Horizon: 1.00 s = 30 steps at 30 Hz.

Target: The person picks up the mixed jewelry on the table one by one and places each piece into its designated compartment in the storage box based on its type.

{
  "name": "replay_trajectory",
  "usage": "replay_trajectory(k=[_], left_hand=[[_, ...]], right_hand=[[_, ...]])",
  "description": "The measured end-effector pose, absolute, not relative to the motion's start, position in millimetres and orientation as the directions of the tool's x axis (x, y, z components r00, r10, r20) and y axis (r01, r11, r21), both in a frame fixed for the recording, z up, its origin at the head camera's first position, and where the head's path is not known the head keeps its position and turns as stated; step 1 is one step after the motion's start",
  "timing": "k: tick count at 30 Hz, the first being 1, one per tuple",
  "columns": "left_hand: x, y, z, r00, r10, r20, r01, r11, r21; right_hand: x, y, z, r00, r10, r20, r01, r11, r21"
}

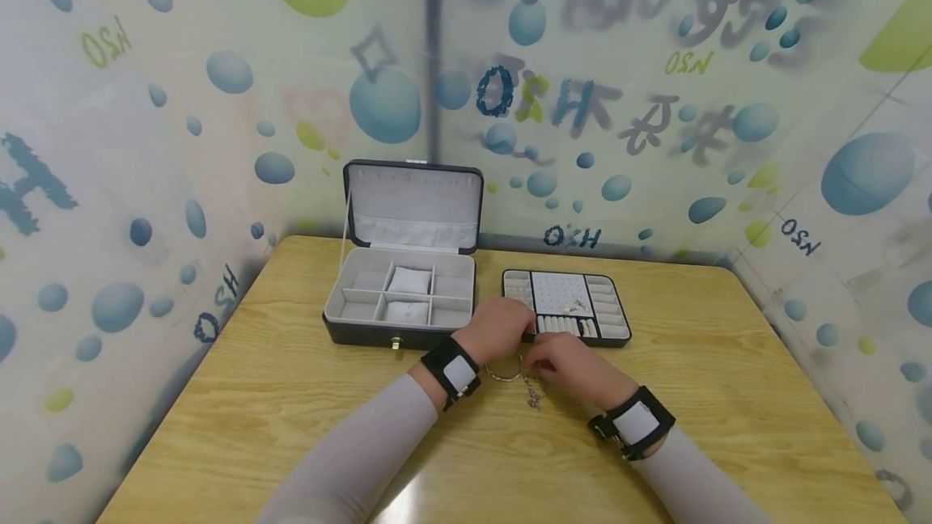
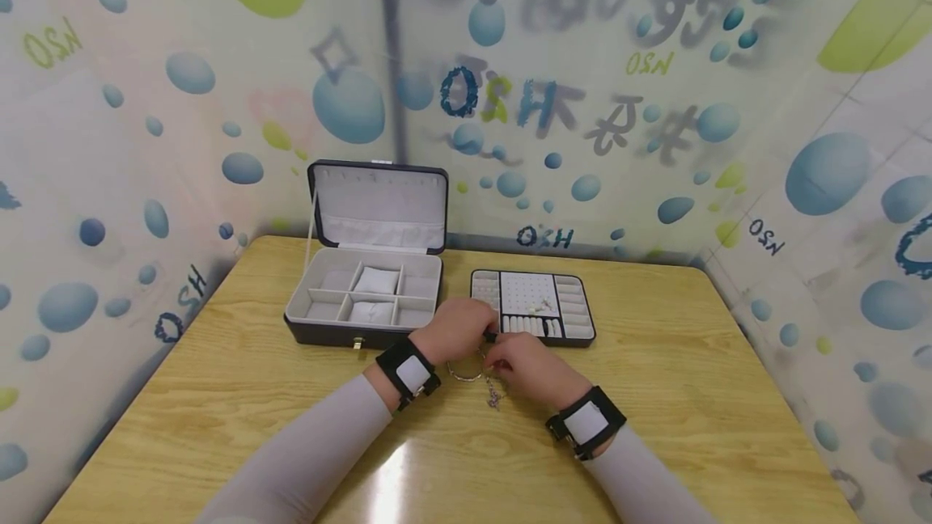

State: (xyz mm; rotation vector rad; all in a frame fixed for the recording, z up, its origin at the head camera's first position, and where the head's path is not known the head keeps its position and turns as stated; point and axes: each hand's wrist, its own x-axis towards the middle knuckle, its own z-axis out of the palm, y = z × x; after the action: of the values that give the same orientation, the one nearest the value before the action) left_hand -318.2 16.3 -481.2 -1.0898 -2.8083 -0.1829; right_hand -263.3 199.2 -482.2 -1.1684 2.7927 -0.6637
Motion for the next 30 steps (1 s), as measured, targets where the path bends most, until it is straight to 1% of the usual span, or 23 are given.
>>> replay_trajectory(k=[8,13,22,30], left_hand=[[-318.4,16.9,-482.4,-0.733,0.662,0.158,0.675,0.736,0.048],[-317.2,17.1,-480.5,-0.738,0.658,0.152,0.672,0.738,0.064],[-315.8,16.5,-479.3,-0.739,0.657,0.152,0.671,0.737,0.081],[-317.3,16.6,-480.7,-0.740,0.656,0.149,0.670,0.738,0.080]], right_hand=[[-262.5,198.7,-481.6,-0.707,-0.703,0.085,-0.678,0.638,-0.365],[-263.5,200.7,-483.3,-0.699,-0.707,0.109,-0.696,0.636,-0.334],[-264.9,202.5,-486.0,-0.689,-0.711,0.138,-0.711,0.627,-0.318],[-266.8,206.4,-487.2,-0.710,-0.688,0.150,-0.696,0.654,-0.296]])
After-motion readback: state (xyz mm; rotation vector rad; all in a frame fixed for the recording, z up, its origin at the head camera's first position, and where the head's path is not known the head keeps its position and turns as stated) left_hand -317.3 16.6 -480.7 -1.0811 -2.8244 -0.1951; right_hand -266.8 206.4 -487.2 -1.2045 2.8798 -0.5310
